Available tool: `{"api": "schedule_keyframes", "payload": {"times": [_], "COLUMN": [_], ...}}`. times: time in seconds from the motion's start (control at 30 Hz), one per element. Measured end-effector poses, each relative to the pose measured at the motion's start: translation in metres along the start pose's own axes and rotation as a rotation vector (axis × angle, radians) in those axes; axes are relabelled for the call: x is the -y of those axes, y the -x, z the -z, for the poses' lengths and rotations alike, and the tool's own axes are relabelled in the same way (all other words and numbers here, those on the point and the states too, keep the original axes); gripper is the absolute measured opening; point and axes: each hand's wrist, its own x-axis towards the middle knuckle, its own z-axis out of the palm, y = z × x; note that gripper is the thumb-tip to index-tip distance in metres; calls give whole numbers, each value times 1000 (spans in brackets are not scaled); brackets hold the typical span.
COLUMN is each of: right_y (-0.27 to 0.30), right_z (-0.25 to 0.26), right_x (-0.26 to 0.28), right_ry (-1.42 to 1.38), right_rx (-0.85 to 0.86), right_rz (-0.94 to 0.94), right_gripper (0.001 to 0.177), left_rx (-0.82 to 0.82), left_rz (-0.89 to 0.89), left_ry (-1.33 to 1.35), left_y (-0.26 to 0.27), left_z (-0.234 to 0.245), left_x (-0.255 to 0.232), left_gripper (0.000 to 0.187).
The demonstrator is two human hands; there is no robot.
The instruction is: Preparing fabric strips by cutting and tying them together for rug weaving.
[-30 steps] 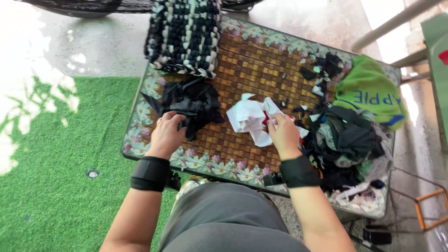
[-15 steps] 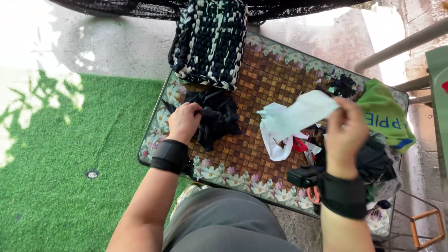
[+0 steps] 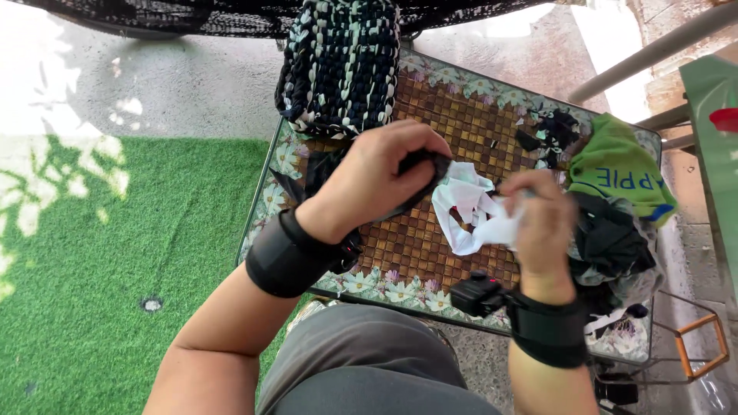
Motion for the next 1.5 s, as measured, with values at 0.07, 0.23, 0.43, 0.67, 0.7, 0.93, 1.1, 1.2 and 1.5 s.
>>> {"api": "schedule_keyframes", "payload": {"times": [0.07,0.23,0.43,0.67,0.7,0.93,1.1,1.2,1.5], "right_y": [-1,10,28,47,49,36,39,35,34], "right_z": [-47,-90,-52,-14,-14,-57,-56,-51,-39], "right_x": [23,-29,-87,-101,-101,-57,-49,-40,-19], "right_ry": [-37,-234,170,-90,-87,-464,-408,-303,359], "right_rx": [96,312,160,107,117,228,92,439,333], "right_rz": [-113,-99,-205,-384,-476,-663,-846,-462,-156], "right_gripper": [13,31,18,15,28,68,47,39,62], "left_rx": [51,90,-101,-184,-145,81,127,6,-246], "left_rz": [9,-112,65,313,229,-108,-111,-23,404], "left_ry": [-6,3,158,-388,-648,-336,-317,-276,286], "left_y": [-1,0,28,58,59,53,63,67,83], "left_z": [-2,12,52,45,41,-27,-52,-51,-48], "left_x": [-5,-8,36,75,69,45,50,52,54], "left_gripper": [18,21,20,20,26,27,18,13,8]}}
